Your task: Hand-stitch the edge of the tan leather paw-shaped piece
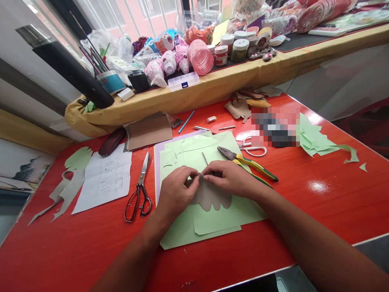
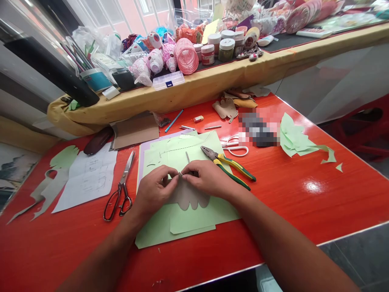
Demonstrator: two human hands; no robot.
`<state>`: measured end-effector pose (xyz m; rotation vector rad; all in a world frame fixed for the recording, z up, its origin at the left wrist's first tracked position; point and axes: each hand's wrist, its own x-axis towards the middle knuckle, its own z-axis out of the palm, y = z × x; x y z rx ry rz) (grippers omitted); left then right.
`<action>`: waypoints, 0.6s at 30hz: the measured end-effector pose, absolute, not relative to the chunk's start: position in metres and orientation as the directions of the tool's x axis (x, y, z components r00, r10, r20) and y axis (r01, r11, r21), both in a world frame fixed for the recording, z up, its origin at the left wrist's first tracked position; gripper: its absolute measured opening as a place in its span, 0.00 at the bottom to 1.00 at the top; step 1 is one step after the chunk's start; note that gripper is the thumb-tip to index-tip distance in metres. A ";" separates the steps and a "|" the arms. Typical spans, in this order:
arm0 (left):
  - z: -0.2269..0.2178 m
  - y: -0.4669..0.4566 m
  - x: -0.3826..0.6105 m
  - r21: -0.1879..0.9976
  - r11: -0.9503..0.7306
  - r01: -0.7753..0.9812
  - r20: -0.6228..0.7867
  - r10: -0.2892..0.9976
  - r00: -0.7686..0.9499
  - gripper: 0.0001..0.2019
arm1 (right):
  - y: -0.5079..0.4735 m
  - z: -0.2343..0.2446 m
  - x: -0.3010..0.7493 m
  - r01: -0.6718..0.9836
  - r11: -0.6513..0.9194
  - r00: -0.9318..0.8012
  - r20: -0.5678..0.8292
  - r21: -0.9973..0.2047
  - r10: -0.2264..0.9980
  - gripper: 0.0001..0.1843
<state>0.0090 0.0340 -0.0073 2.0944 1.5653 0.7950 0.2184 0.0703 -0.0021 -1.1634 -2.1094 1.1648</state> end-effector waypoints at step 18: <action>-0.004 0.039 0.003 0.772 -0.219 0.597 0.100 0.969 0.225 0.06 | 0.070 -0.002 0.219 0.383 0.205 -0.508 -0.020 -0.901 0.861 0.08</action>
